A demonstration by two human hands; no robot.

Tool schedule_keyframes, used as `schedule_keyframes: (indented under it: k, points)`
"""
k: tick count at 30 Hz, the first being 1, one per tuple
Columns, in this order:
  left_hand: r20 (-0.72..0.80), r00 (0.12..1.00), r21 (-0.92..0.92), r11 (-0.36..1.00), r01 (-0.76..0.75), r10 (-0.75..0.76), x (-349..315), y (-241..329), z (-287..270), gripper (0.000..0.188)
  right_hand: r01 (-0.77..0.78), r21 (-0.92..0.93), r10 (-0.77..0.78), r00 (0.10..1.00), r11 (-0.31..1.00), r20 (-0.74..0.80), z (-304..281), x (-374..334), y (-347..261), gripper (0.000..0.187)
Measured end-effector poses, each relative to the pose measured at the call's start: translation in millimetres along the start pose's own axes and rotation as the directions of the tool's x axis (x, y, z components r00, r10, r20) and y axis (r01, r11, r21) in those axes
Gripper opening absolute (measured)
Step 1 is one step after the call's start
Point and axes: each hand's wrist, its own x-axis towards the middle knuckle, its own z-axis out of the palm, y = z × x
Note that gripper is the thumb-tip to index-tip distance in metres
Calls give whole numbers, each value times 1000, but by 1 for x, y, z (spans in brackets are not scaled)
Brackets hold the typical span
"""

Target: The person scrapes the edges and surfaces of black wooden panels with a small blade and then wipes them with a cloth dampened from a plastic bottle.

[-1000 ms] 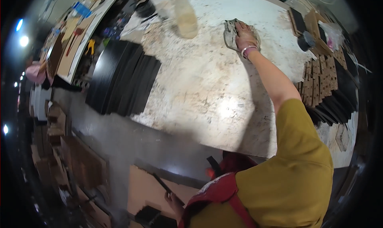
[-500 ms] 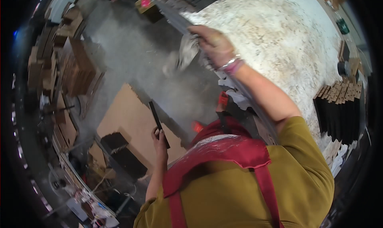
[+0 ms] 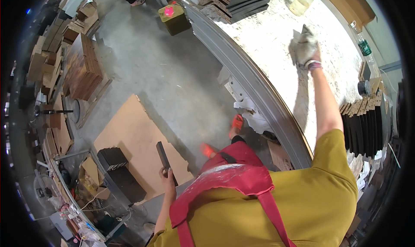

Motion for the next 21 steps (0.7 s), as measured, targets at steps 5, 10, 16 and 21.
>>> schedule_keyframes:
  k: [5, 10, 16, 21]
  points:
    - [-52, 998, -18, 1000, 19, -20, -13, -10, -1, 51, 728, -684, -252, 657, -32, 711, 126, -94, 76, 46]
    - [5, 1000, -231, 973, 28, -28, -12, 24, 5, 48, 436, -724, 314, 692, 535, 650, 204, -202, 95, 43]
    - [296, 954, -731, 653, 197, 43, -11, 45, -25, 50, 33, -626, 540, 472, 779, 697, 157, -217, 83, 39]
    - [445, 895, -695, 636, 335, 15, 1, 32, -45, 55, -120, -471, 378, 778, 874, 502, 26, -179, 10, 42]
